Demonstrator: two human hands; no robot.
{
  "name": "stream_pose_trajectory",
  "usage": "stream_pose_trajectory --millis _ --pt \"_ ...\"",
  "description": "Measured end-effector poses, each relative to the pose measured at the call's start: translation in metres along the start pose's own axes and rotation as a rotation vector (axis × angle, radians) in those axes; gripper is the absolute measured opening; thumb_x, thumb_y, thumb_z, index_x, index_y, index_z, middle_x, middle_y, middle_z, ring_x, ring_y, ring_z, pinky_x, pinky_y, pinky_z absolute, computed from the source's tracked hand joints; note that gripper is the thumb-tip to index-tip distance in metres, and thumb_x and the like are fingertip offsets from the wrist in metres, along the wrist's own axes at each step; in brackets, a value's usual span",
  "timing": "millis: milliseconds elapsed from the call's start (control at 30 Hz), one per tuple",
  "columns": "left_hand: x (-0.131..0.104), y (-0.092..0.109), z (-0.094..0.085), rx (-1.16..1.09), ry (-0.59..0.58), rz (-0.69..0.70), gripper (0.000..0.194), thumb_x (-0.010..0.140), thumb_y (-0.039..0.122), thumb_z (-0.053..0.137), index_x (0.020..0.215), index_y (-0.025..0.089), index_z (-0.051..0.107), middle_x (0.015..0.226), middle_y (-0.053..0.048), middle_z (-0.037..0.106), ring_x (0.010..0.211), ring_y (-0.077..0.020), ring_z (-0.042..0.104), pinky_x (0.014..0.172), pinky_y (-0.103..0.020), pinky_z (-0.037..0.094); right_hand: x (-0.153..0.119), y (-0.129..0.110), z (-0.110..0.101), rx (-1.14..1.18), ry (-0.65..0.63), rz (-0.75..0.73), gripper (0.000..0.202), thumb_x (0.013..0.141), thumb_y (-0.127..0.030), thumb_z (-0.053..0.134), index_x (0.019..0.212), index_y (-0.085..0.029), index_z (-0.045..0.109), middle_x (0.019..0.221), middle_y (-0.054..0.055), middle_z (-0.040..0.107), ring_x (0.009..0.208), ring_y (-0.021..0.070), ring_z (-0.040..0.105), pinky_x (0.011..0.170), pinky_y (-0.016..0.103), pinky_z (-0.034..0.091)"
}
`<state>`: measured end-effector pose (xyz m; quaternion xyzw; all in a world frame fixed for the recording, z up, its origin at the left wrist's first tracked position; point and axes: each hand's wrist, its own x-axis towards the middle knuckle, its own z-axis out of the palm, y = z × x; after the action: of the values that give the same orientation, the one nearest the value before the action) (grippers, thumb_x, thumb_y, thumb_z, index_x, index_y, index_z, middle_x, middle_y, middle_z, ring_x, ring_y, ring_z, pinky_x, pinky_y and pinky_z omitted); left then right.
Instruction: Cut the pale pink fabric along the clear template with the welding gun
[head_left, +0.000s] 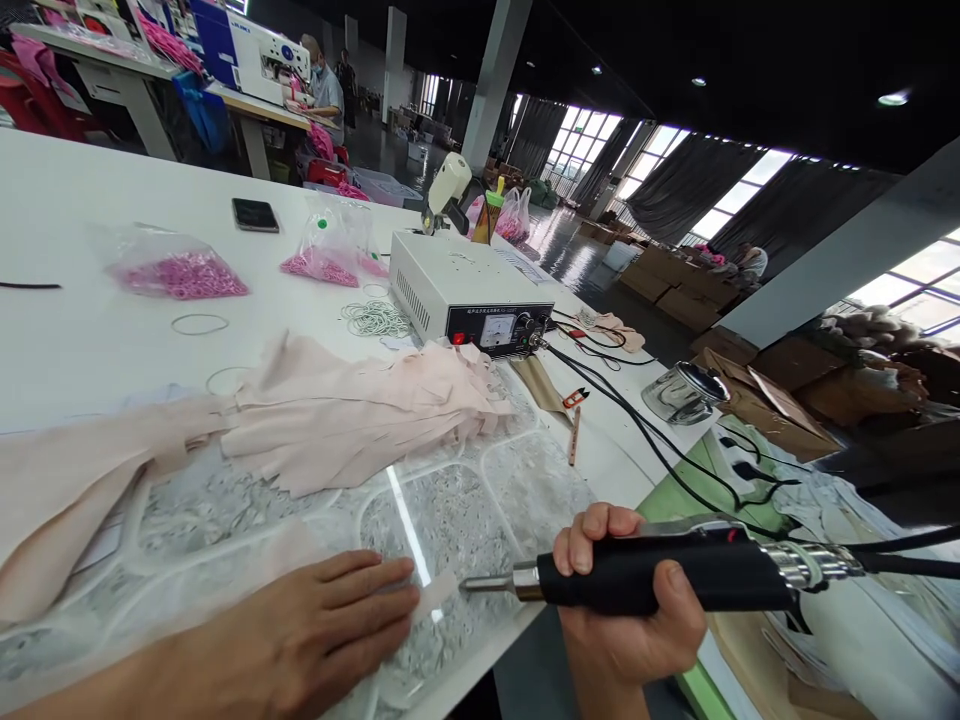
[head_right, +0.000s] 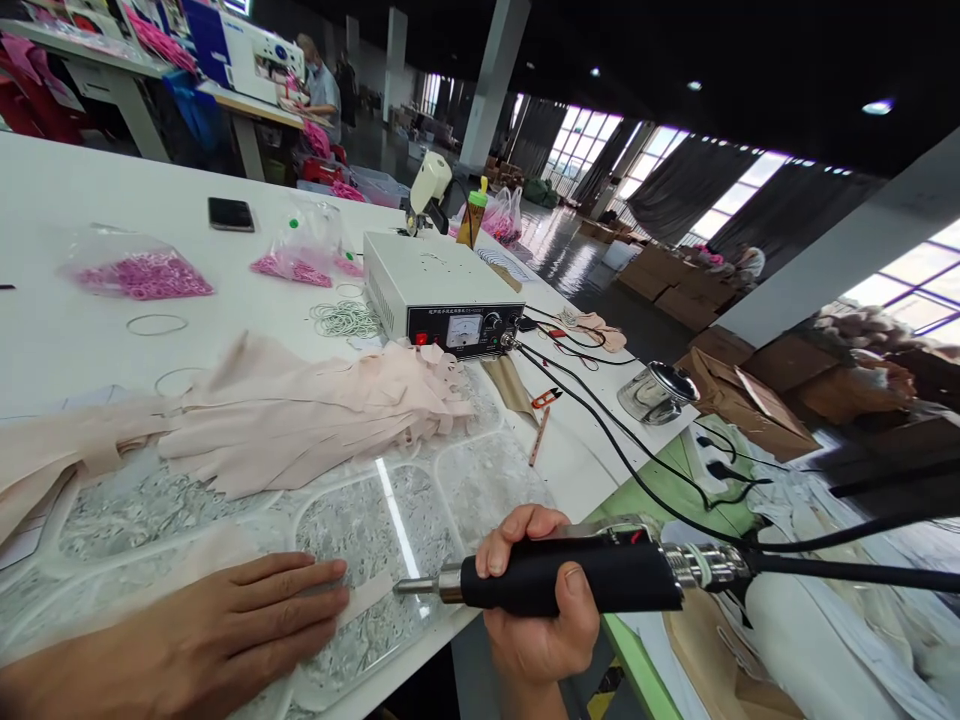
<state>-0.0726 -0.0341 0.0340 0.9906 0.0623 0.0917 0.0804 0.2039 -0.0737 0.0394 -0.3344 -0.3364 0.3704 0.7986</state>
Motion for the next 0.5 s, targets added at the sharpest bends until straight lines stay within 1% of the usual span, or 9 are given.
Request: stream_pose_trajectory --millis 67,200,367,500 --pt "0.0000 0.0001 0.0003 -0.012 0.002 -0.005 0.059 0.093 0.007 0.051 0.151 0.016 0.041 0.149 -0.005 0.052 0.144 -0.0205 0.041 0.120 -0.032 0.031 0.0000 -0.0009 0.0030 -0.005 0.000 -0.001 0.025 0.076 -0.045 0.062 0.078 -0.020 0.066 0.069 0.000 0.056 0.046 0.0109 0.051 0.041 0.025 0.044" --pt "0.0010 -0.0007 0.0007 -0.008 0.058 0.000 0.057 0.093 0.006 0.051 0.149 0.015 0.045 0.146 -0.005 0.056 0.143 -0.0194 0.043 0.121 -0.030 0.030 0.0005 -0.0019 0.0054 -0.017 -0.032 -0.015 0.024 0.077 -0.044 0.061 0.079 -0.020 0.066 0.070 0.000 0.055 0.046 0.0111 0.051 0.040 0.025 0.044" --pt "0.0019 -0.0021 0.0018 0.079 0.032 0.029 0.056 0.092 0.007 0.050 0.148 0.014 0.046 0.150 -0.005 0.052 0.143 -0.0199 0.043 0.120 -0.030 0.031 0.0010 -0.0017 0.0053 -0.012 -0.067 -0.006 0.024 0.078 -0.043 0.062 0.080 -0.020 0.067 0.071 0.000 0.057 0.046 0.0107 0.053 0.042 0.025 0.046" --pt "0.0020 -0.0009 0.0006 0.103 -0.002 0.026 0.053 0.096 0.008 0.048 0.149 0.014 0.045 0.151 -0.004 0.050 0.144 -0.0205 0.042 0.120 -0.031 0.032 0.0004 -0.0015 0.0036 -0.017 -0.095 -0.006 0.021 0.079 -0.041 0.062 0.079 -0.020 0.065 0.071 0.000 0.057 0.047 0.0109 0.054 0.043 0.025 0.047"
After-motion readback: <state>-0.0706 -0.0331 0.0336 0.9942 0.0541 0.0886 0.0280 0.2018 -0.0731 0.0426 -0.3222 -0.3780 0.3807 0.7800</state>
